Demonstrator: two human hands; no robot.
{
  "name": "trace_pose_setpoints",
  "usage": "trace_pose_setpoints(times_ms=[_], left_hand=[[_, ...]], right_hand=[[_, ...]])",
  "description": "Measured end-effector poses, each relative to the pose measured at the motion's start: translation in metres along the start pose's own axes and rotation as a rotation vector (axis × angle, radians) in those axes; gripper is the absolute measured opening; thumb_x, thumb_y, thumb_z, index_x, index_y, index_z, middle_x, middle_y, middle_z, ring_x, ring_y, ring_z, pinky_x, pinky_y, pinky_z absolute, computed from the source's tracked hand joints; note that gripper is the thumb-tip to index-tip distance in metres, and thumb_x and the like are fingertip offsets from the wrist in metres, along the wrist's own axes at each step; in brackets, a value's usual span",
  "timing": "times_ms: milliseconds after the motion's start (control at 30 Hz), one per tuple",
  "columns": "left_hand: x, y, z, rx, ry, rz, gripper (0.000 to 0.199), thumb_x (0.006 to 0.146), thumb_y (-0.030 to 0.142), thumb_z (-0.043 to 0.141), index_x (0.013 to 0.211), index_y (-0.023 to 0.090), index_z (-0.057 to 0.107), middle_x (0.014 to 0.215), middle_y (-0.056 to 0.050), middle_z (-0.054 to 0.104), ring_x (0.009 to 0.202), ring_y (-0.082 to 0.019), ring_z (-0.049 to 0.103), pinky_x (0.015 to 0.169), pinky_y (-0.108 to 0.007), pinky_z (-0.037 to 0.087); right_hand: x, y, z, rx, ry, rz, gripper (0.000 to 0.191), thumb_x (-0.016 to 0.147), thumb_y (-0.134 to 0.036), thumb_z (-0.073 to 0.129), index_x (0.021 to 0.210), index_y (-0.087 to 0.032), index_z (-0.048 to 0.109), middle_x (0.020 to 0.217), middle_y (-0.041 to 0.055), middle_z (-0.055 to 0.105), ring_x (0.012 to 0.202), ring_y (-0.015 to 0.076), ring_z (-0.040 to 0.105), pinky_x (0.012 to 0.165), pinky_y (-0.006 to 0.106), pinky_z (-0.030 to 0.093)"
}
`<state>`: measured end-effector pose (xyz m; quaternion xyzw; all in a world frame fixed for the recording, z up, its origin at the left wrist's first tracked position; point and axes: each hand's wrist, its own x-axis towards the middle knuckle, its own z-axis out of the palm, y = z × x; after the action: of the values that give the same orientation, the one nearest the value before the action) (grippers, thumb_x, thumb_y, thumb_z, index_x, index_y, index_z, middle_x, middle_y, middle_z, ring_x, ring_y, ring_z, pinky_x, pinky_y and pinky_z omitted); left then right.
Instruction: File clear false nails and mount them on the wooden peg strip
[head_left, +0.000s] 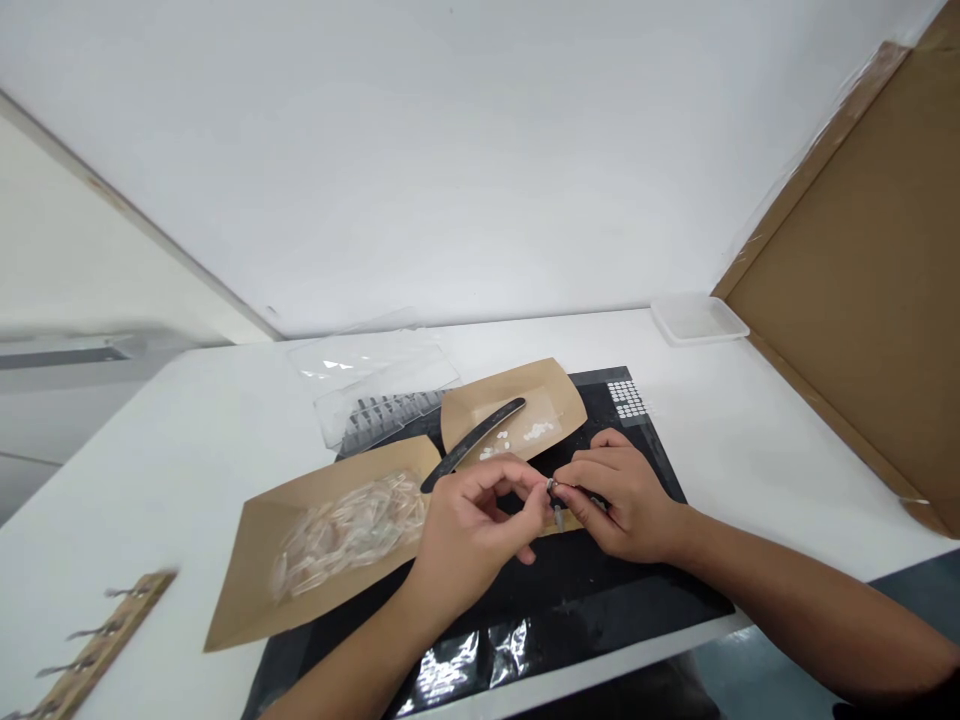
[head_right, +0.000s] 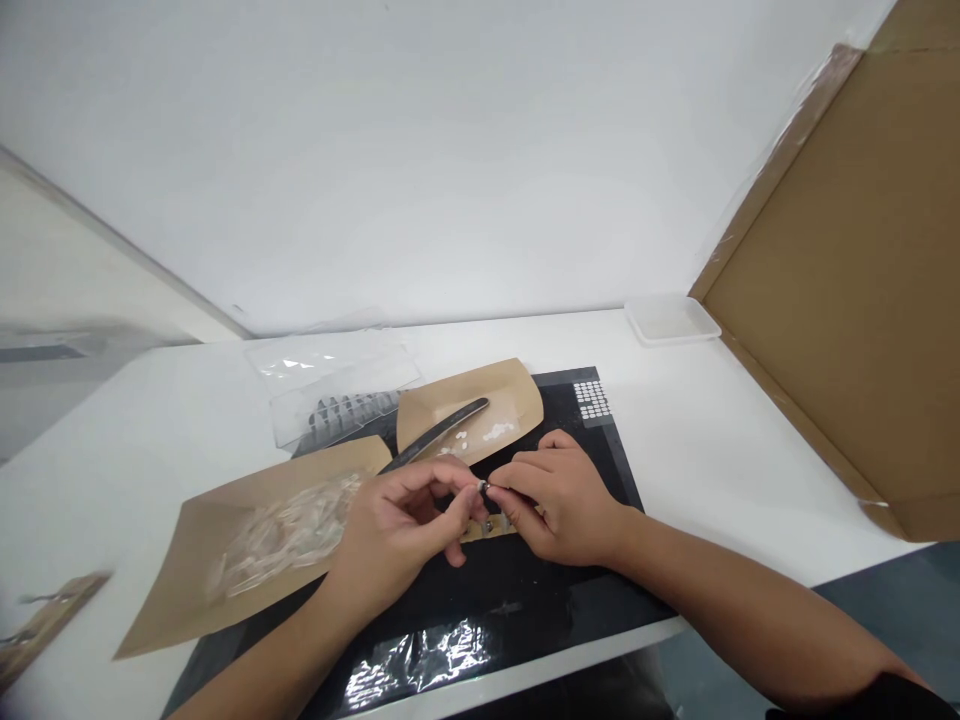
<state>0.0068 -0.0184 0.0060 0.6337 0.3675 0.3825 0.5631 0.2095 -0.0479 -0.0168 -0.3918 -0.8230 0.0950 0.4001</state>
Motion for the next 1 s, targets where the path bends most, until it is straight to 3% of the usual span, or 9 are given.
trace_pose_setpoints(times_ms=[267, 433, 700, 1000], left_hand=[[-0.0011, 0.0007, -0.0016, -0.05, -0.043, 0.007, 0.014, 0.09, 0.027, 0.073, 0.086, 0.016, 0.079, 0.073, -0.003, 0.073, 0.043, -0.01, 0.064, 0.035, -0.018, 0.057], [-0.0012, -0.0026, -0.0013, -0.045, -0.023, 0.026, 0.012, 0.088, 0.026, 0.074, 0.09, 0.016, 0.08, 0.076, -0.004, 0.072, 0.053, -0.013, 0.068, 0.035, -0.02, 0.059], [-0.0003, -0.0043, -0.0022, 0.022, -0.03, 0.093, 0.006, 0.088, 0.022, 0.073, 0.089, 0.018, 0.077, 0.082, -0.004, 0.067, 0.068, -0.017, 0.07, 0.036, -0.022, 0.061], [0.0014, -0.0021, -0.0021, 0.094, -0.014, 0.193, 0.004, 0.084, 0.015, 0.073, 0.085, 0.019, 0.074, 0.082, -0.002, 0.067, 0.061, -0.013, 0.066, 0.035, -0.019, 0.057]], right_hand=[[-0.0018, 0.0019, 0.0011, 0.06, -0.003, 0.038, 0.015, 0.106, -0.021, 0.052, 0.099, -0.02, 0.065, 0.078, -0.0028, 0.071, 0.066, 0.0119, 0.058, 0.074, 0.034, 0.034], [-0.0018, 0.0043, 0.0014, 0.047, 0.001, 0.025, 0.014, 0.107, -0.021, 0.052, 0.101, -0.02, 0.065, 0.079, -0.0024, 0.071, 0.067, 0.0122, 0.059, 0.075, 0.034, 0.034], [-0.0016, 0.0081, 0.0008, -0.146, 0.028, -0.08, 0.015, 0.107, -0.019, 0.051, 0.104, -0.018, 0.066, 0.075, -0.0016, 0.066, 0.065, 0.0129, 0.055, 0.076, 0.033, 0.034], [0.0017, 0.0028, -0.006, -0.394, 0.022, -0.183, 0.018, 0.106, -0.015, 0.051, 0.095, -0.018, 0.065, 0.068, -0.0041, 0.06, 0.063, 0.0132, 0.049, 0.076, 0.033, 0.034]])
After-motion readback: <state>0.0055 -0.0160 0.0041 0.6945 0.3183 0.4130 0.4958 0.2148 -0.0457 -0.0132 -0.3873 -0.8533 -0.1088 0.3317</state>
